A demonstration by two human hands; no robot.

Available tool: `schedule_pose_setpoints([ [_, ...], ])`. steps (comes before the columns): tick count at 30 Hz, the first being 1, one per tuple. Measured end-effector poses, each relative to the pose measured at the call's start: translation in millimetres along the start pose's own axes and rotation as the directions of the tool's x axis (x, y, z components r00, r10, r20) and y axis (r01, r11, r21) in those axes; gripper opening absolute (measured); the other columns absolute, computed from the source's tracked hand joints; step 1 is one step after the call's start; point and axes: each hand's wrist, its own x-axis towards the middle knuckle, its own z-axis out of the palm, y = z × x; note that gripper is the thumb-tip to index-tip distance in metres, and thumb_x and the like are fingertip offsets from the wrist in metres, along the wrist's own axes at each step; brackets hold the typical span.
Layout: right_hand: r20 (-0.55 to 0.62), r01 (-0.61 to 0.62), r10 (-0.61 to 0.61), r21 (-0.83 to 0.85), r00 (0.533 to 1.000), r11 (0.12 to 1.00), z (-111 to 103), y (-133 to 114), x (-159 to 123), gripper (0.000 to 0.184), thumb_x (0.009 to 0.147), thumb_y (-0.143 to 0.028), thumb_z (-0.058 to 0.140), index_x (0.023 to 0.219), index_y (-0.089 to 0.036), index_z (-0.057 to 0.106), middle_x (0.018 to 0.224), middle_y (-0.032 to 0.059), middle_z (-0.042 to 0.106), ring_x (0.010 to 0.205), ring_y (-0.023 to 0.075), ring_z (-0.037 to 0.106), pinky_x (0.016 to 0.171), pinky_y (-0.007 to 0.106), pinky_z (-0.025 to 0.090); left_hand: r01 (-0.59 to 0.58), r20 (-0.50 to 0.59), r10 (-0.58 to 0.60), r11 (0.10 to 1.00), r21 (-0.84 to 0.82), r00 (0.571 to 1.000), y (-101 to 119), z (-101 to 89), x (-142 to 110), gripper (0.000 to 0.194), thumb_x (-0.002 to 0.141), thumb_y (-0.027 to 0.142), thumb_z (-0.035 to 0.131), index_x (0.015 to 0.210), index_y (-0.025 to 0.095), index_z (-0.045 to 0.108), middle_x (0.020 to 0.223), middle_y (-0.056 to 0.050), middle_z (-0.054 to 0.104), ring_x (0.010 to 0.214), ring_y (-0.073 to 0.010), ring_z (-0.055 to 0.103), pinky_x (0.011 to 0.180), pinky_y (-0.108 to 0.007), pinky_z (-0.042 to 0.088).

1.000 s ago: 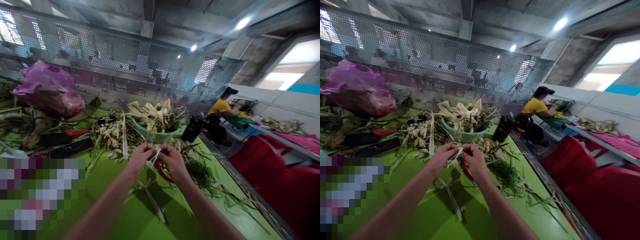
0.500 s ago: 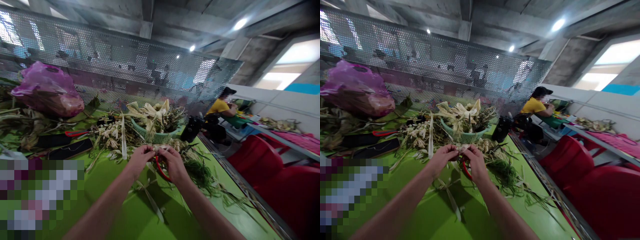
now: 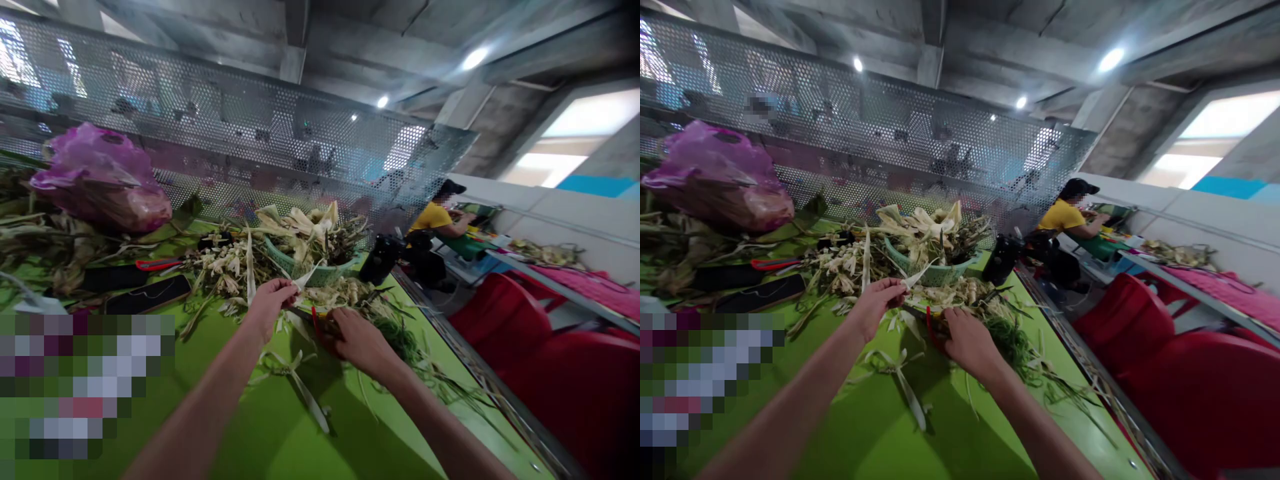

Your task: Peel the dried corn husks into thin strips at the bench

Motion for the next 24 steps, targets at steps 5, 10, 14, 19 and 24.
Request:
schedule_pose_setpoints([
  [5, -0.059, -0.077, 0.079, 0.037, 0.995, 0.996, 5.1, -5.3, 6.2, 0.038, 0.064, -0.014, 0.054, 0.102, -0.018, 0.053, 0.095, 0.0085, 0.064, 0.085, 0.0223, 0.057, 0.068, 0.027, 0.033, 0.013, 0.012, -0.013, 0.999, -0.051, 1.0, -0.1, -1.7, 0.5, 0.02, 0.057, 0.026, 0.073, 0.067, 0.013, 0.062, 0.061, 0.0, 0.06, 0.052, -0.007, 0.049, 0.058, -0.022, 0.038],
  [10, -0.094, -0.075, 0.116, 0.357, 0.989, 0.931, -1.5, 10.3, 2.1, 0.054, 0.065, -0.018, 0.058, 0.119, -0.023, 0.053, 0.108, 0.0073, 0.065, 0.086, 0.0235, 0.06, 0.073, 0.03, 0.041, 0.015, 0.003, -0.015, 0.996, -0.089, 1.0, 6.7, -1.6, -1.3, 0.021, 0.057, 0.028, 0.074, 0.067, 0.013, 0.062, 0.062, -0.001, 0.062, 0.053, -0.0068, 0.049, 0.059, -0.022, 0.039],
  [14, -0.007, -0.054, 0.088, 0.738, 0.996, 0.672, -2.1, 24.0, -7.4, 0.049, 0.069, -0.031, 0.064, 0.117, -0.019, 0.061, 0.116, 0.0083, 0.065, 0.1, 0.0281, 0.06, 0.087, 0.039, 0.045, 0.021, -0.001, -0.022, 0.991, -0.131, 1.0, 8.0, -4.2, 0.8, 0.022, 0.056, 0.028, 0.075, 0.067, 0.013, 0.063, 0.065, -0.002, 0.063, 0.053, -0.0067, 0.05, 0.058, -0.022, 0.039],
  [19, 0.112, -0.162, 0.132, 0.865, 0.985, 0.475, -5.0, 17.3, -25.6, 0.054, 0.073, -0.041, 0.068, 0.122, -0.021, 0.058, 0.114, 0.0092, 0.065, 0.103, 0.0278, 0.059, 0.088, 0.041, 0.047, 0.03, 0.006, -0.029, 0.984, -0.173, 1.0, 3.7, -8.9, 4.4, 0.024, 0.057, 0.029, 0.077, 0.07, 0.013, 0.064, 0.07, -0.003, 0.064, 0.057, -0.0079, 0.053, 0.062, -0.023, 0.041],
  [24, 0.058, -0.045, -0.009, 0.866, 0.998, 0.499, -10.2, 12.0, -35.7, 0.053, 0.08, -0.041, 0.061, 0.13, -0.025, 0.051, 0.129, 0.0083, 0.055, 0.121, 0.0271, 0.048, 0.102, 0.042, 0.037, 0.039, -0.004, -0.041, 0.983, -0.181, 0.999, 4.3, -8.8, 3.3, 0.024, 0.056, 0.029, 0.077, 0.069, 0.013, 0.063, 0.068, -0.002, 0.063, 0.056, -0.0078, 0.052, 0.062, -0.023, 0.041],
])
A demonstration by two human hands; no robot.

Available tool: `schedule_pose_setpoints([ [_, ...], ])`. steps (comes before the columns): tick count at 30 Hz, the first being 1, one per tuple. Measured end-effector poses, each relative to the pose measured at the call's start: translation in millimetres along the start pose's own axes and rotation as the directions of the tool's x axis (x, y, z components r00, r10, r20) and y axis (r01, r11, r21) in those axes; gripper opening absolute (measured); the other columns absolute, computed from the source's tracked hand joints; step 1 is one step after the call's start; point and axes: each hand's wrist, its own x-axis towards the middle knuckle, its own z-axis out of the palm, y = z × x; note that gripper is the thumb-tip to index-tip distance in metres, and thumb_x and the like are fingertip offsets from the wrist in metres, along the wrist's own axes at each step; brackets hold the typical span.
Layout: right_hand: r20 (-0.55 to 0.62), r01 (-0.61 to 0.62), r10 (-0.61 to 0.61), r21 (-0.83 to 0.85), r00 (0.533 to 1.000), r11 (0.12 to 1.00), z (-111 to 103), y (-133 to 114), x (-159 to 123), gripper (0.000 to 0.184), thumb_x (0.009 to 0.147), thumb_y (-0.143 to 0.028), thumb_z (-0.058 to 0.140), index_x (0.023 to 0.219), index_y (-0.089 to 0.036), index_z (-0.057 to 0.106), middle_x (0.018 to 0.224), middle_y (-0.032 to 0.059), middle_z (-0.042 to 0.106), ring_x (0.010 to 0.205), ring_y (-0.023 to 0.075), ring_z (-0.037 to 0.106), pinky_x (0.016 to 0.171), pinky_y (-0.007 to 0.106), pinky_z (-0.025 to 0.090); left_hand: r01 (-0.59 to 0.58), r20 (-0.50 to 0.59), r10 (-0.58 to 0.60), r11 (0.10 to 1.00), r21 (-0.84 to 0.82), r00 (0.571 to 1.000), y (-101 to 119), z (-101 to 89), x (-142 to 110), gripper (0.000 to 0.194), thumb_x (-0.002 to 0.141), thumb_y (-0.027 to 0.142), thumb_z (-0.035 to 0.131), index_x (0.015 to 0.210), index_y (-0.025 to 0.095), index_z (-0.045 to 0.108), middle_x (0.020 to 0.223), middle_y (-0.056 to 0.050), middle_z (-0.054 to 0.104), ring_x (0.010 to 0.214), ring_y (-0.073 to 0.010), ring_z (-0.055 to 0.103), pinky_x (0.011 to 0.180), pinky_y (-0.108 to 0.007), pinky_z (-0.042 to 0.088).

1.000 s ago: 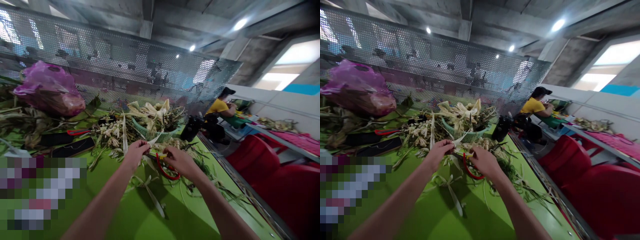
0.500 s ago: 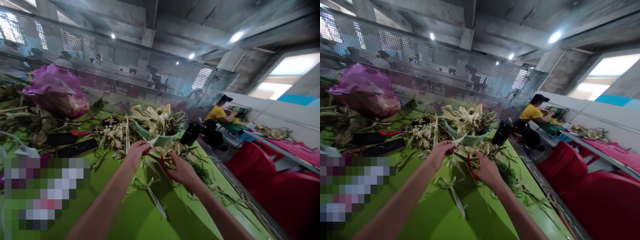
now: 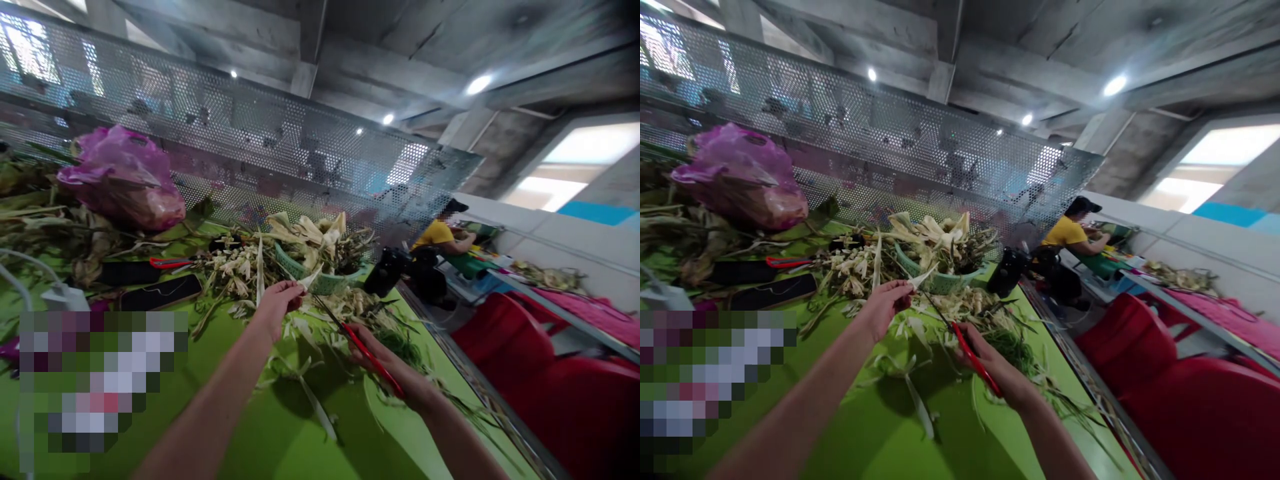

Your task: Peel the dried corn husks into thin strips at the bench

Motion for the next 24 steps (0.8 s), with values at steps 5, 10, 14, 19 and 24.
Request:
schedule_pose_setpoints([
  [5, 0.019, 0.022, -0.023, 0.055, 1.0, 0.998, 5.8, -10.3, 1.5, 0.05, 0.081, -0.041, 0.06, 0.129, -0.027, 0.052, 0.125, 0.0084, 0.055, 0.116, 0.0271, 0.05, 0.095, 0.04, 0.042, 0.005, -0.001, -0.005, 1.0, 0.006, 1.0, 2.7, 3.7, -2.9, 0.023, 0.055, 0.027, 0.076, 0.065, 0.013, 0.062, 0.065, -0.002, 0.063, 0.053, -0.0073, 0.049, 0.058, -0.023, 0.04],
  [10, 0.029, 0.054, -0.055, 0.031, 0.998, 0.998, 15.1, -25.3, 9.2, 0.046, 0.084, -0.044, 0.056, 0.126, -0.027, 0.052, 0.112, 0.0067, 0.059, 0.112, 0.0261, 0.05, 0.094, 0.038, 0.041, 0.03, 0.01, -0.031, 0.998, 0.049, 0.999, 1.0, 8.4, -5.1, 0.017, 0.055, 0.023, 0.074, 0.064, 0.013, 0.062, 0.064, -0.001, 0.062, 0.051, -0.0063, 0.047, 0.059, -0.023, 0.04],
  [14, 0.01, 0.115, -0.114, -0.054, 0.993, 0.992, 18.4, -24.6, 18.0, 0.044, 0.083, -0.046, 0.057, 0.121, -0.026, 0.055, 0.104, 0.0061, 0.059, 0.1, 0.0244, 0.053, 0.091, 0.036, 0.041, 0.065, 0.021, -0.067, 0.995, 0.08, 0.998, 0.3, 12.3, -7.0, 0.014, 0.057, 0.02, 0.073, 0.061, 0.014, 0.062, 0.064, -0.002, 0.062, 0.052, -0.0068, 0.048, 0.058, -0.023, 0.04],
  [19, -0.011, 0.148, -0.153, -0.18, 0.988, 0.972, 18.9, -19.4, 24.9, 0.042, 0.08, -0.045, 0.059, 0.116, -0.023, 0.057, 0.097, 0.0043, 0.06, 0.087, 0.0221, 0.054, 0.081, 0.033, 0.043, 0.07, 0.019, -0.072, 0.992, 0.102, 0.997, -0.6, 12.6, -7.2, 0.013, 0.058, 0.019, 0.073, 0.063, 0.013, 0.063, 0.064, -0.003, 0.063, 0.051, -0.0066, 0.047, 0.058, -0.023, 0.042],
  [24, -0.04, 0.117, -0.131, -0.254, 0.991, 0.96, 18.7, -21.3, 25.9, 0.035, 0.079, -0.042, 0.06, 0.109, -0.022, 0.059, 0.088, 0.0019, 0.06, 0.08, 0.0208, 0.053, 0.074, 0.03, 0.043, 0.065, 0.017, -0.068, 0.991, 0.113, 0.998, -2.7, 9.9, -5.7, 0.015, 0.059, 0.02, 0.073, 0.066, 0.012, 0.062, 0.066, -0.004, 0.063, 0.052, -0.0071, 0.049, 0.059, -0.023, 0.042],
])
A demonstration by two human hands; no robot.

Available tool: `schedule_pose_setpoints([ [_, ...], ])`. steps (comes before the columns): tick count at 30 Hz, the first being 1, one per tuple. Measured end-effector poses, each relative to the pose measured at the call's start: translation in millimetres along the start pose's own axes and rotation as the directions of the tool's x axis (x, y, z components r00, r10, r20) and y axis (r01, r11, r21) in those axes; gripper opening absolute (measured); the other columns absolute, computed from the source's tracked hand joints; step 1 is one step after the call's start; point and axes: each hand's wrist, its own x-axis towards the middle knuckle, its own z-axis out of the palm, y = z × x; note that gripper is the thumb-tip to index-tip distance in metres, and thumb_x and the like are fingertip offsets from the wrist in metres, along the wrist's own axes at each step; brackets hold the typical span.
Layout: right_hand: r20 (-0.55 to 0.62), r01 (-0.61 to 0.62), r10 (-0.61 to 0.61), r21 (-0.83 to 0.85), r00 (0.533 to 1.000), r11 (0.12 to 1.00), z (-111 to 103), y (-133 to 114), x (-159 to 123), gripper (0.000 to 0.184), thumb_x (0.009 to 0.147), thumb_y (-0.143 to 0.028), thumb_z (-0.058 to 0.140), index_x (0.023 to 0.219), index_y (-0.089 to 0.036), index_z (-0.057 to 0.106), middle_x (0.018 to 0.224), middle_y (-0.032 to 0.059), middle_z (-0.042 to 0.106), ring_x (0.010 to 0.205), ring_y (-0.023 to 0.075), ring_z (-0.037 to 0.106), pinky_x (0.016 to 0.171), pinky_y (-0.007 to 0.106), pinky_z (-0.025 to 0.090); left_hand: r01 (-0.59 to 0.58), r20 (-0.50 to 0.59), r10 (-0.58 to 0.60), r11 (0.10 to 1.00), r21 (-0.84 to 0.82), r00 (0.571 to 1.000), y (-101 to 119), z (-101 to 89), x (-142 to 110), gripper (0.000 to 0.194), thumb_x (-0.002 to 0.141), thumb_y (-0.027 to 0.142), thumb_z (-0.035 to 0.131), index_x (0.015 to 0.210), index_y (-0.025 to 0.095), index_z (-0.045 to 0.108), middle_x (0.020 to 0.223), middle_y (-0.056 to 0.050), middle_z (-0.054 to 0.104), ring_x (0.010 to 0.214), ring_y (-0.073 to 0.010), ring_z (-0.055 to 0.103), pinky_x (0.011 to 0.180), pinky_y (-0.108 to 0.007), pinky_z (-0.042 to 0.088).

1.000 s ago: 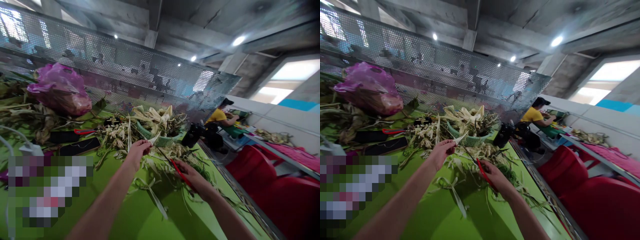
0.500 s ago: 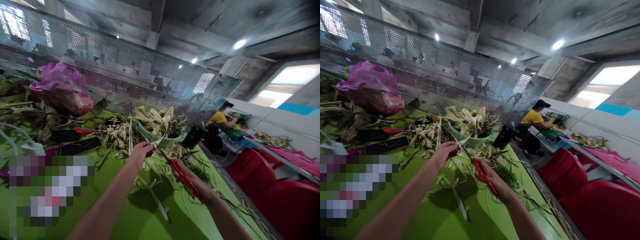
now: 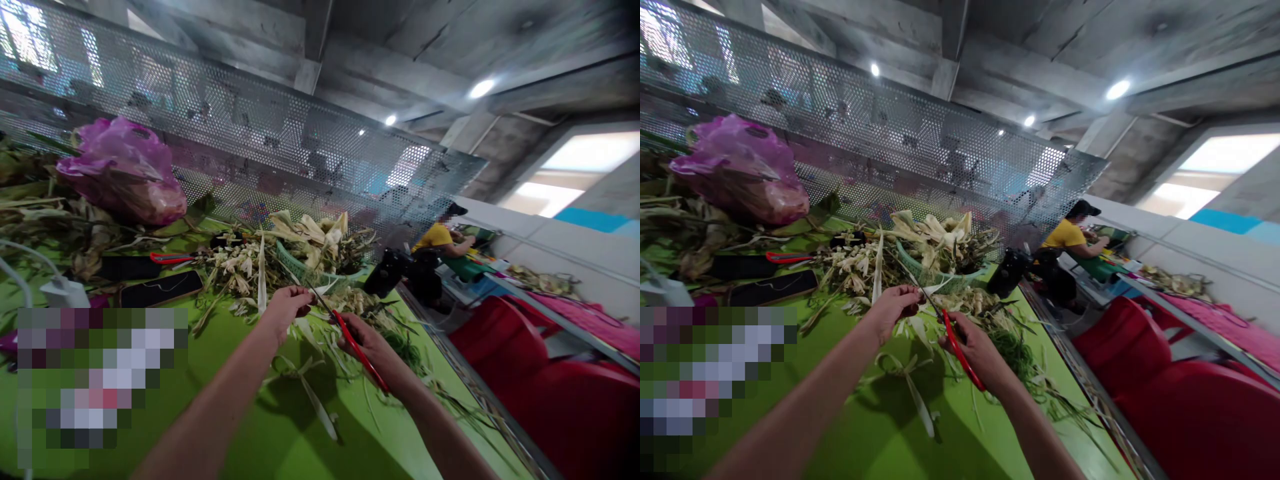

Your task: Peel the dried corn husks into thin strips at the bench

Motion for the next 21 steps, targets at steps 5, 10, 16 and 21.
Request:
schedule_pose_setpoints([
  [5, -0.034, -0.009, 0.009, 0.013, 0.999, 1.0, 0.7, 7.8, 0.7, 0.032, 0.076, -0.039, 0.063, 0.103, -0.022, 0.061, 0.083, 0.0003, 0.062, 0.074, 0.019, 0.055, 0.069, 0.028, 0.043, 0.005, 0.003, -0.005, 1.0, 0.009, 1.0, 0.3, 0.2, -0.3, 0.017, 0.057, 0.022, 0.075, 0.063, 0.013, 0.062, 0.063, -0.003, 0.062, 0.051, -0.0069, 0.047, 0.059, -0.023, 0.042],
  [10, -0.088, -0.041, 0.042, 0.007, 0.995, 0.999, 1.8, 21.9, 3.1, 0.033, 0.073, -0.039, 0.065, 0.1, -0.021, 0.063, 0.077, 0.0002, 0.064, 0.07, 0.0199, 0.057, 0.063, 0.028, 0.044, -0.003, 0.01, 0.003, 1.0, 0.003, 1.0, 0.4, -1.3, 0.3, 0.02, 0.056, 0.025, 0.076, 0.065, 0.012, 0.063, 0.063, -0.002, 0.063, 0.051, -0.0062, 0.047, 0.059, -0.023, 0.041],
  [16, -0.167, -0.123, 0.065, -0.368, 0.984, 0.921, -3.5, 37.4, 5.4, 0.041, 0.071, -0.025, 0.058, 0.112, -0.022, 0.061, 0.099, 0.0051, 0.069, 0.087, 0.0256, 0.063, 0.078, 0.033, 0.044, -0.037, 0.006, 0.037, 0.999, 0.011, 0.999, 0.3, -4.6, -0.2, 0.022, 0.057, 0.028, 0.075, 0.069, 0.014, 0.064, 0.065, 0.0, 0.061, 0.052, -0.0061, 0.047, 0.057, -0.022, 0.037],
  [21, -0.108, -0.091, 0.04, -0.523, 0.993, 0.847, -8.6, 30.4, 4.7, 0.048, 0.074, -0.017, 0.053, 0.121, -0.027, 0.059, 0.115, 0.0055, 0.066, 0.099, 0.0245, 0.062, 0.084, 0.033, 0.043, -0.047, -0.011, 0.047, 0.999, 0.023, 0.999, 2.7, -0.7, -3.6, 0.022, 0.056, 0.027, 0.075, 0.069, 0.014, 0.063, 0.062, 0.002, 0.055, 0.05, -0.0051, 0.041, 0.054, -0.021, 0.034],
])
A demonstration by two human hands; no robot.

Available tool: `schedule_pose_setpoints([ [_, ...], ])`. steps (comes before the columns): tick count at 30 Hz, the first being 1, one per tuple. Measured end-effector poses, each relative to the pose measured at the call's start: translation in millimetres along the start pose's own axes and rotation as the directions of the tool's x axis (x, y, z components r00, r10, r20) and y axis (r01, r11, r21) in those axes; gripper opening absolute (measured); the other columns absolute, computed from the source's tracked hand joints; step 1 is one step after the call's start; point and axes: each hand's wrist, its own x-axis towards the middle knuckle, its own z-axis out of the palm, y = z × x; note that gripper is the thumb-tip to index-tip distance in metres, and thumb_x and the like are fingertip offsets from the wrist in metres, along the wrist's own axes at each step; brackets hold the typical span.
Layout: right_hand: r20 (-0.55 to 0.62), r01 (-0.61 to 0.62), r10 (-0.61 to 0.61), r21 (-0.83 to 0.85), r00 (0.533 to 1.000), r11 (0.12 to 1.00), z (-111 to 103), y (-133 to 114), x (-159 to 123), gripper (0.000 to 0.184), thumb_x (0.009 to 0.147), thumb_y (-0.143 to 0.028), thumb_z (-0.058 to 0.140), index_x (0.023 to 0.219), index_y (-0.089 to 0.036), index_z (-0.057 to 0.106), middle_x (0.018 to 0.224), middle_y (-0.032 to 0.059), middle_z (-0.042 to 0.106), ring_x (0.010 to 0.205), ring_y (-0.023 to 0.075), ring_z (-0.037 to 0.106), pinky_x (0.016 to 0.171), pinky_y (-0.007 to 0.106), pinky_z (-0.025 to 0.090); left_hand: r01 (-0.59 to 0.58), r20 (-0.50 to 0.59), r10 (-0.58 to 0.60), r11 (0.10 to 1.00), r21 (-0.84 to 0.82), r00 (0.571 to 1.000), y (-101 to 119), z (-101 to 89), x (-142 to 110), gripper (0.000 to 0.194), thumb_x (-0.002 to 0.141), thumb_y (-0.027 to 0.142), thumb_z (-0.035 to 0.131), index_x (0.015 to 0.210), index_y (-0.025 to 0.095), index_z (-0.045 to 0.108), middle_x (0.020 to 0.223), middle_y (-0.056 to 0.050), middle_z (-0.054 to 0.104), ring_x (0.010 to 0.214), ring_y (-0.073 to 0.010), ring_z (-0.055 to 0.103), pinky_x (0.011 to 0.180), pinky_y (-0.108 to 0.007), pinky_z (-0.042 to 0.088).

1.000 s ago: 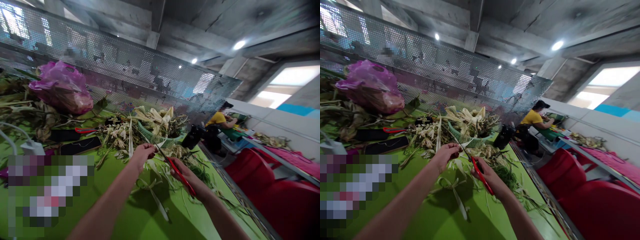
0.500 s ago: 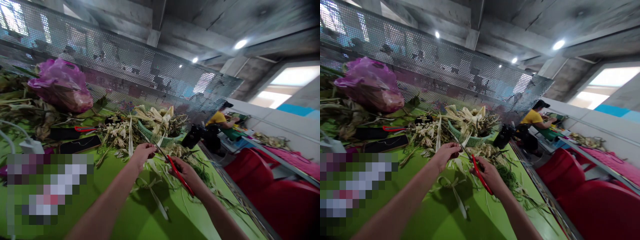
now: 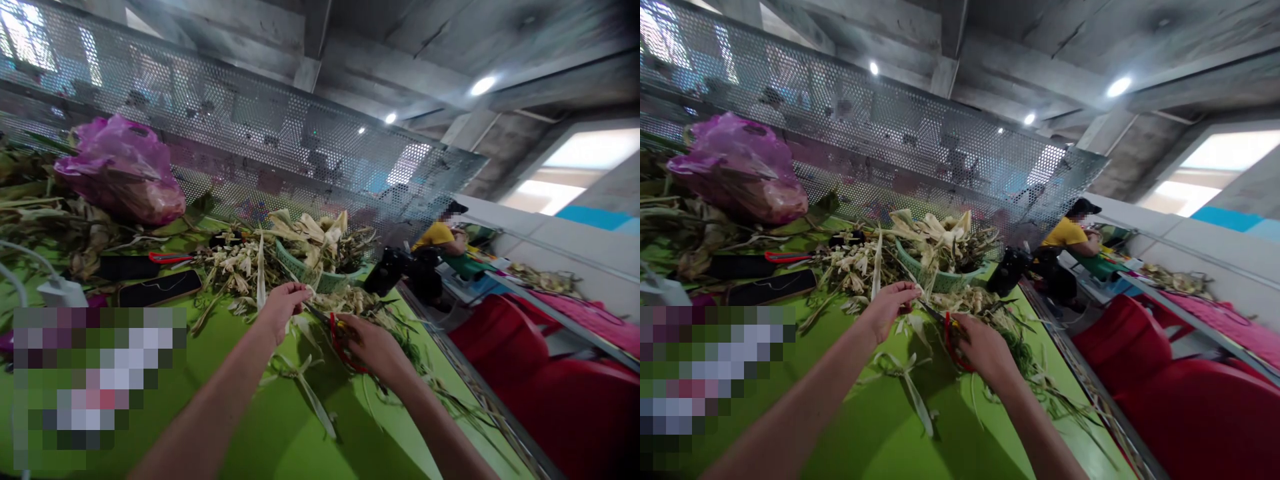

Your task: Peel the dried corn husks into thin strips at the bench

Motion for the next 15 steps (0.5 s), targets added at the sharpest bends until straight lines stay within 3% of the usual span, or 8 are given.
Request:
schedule_pose_setpoints([
  [3, -0.168, 0.018, -0.007, 0.067, 0.986, 0.998, -8.1, -17.0, 4.5, 0.03, 0.085, -0.03, 0.049, 0.11, -0.026, 0.066, 0.11, 0.0065, 0.067, 0.097, 0.025, 0.062, 0.084, 0.036, 0.044, 0.011, 0.002, -0.011, 1.0, 0.019, 1.0, -0.9, 2.9, -0.3, 0.021, 0.056, 0.027, 0.074, 0.068, 0.014, 0.063, 0.063, 0.002, 0.056, 0.052, -0.0057, 0.041, 0.056, -0.021, 0.033],
  [6, -0.28, 0.141, -0.034, 0.375, 0.96, 0.916, -9.9, -38.8, 15.0, 0.027, 0.087, -0.035, 0.051, 0.105, -0.024, 0.068, 0.105, 0.0055, 0.069, 0.096, 0.0224, 0.062, 0.087, 0.035, 0.045, 0.01, 0.027, -0.011, 0.999, 0.046, 1.0, -5.0, 4.4, 1.0, 0.022, 0.056, 0.028, 0.075, 0.069, 0.014, 0.063, 0.065, 0.001, 0.056, 0.056, -0.0067, 0.043, 0.058, -0.022, 0.033],
  [10, -0.28, 0.145, 0.05, 0.633, 0.959, 0.76, 1.3, -58.3, 28.9, 0.029, 0.08, -0.039, 0.061, 0.101, -0.02, 0.07, 0.098, 0.0068, 0.071, 0.086, 0.0224, 0.065, 0.079, 0.034, 0.049, -0.001, 0.057, -0.003, 0.998, 0.063, 0.998, -10.1, 4.4, 2.5, 0.022, 0.058, 0.029, 0.073, 0.07, 0.014, 0.063, 0.068, 0.001, 0.056, 0.059, -0.0075, 0.044, 0.06, -0.022, 0.033],
  [15, -0.338, 0.152, 0.104, 0.651, 0.935, 0.744, 15.0, -61.1, 32.2, 0.024, 0.078, -0.037, 0.063, 0.089, -0.018, 0.072, 0.086, 0.0064, 0.073, 0.078, 0.0218, 0.065, 0.074, 0.033, 0.05, 0.013, 0.05, -0.015, 0.999, 0.051, 0.999, -8.4, 6.0, 0.4, 0.022, 0.057, 0.027, 0.073, 0.07, 0.013, 0.063, 0.066, 0.002, 0.055, 0.059, -0.0069, 0.043, 0.061, -0.022, 0.033],
])
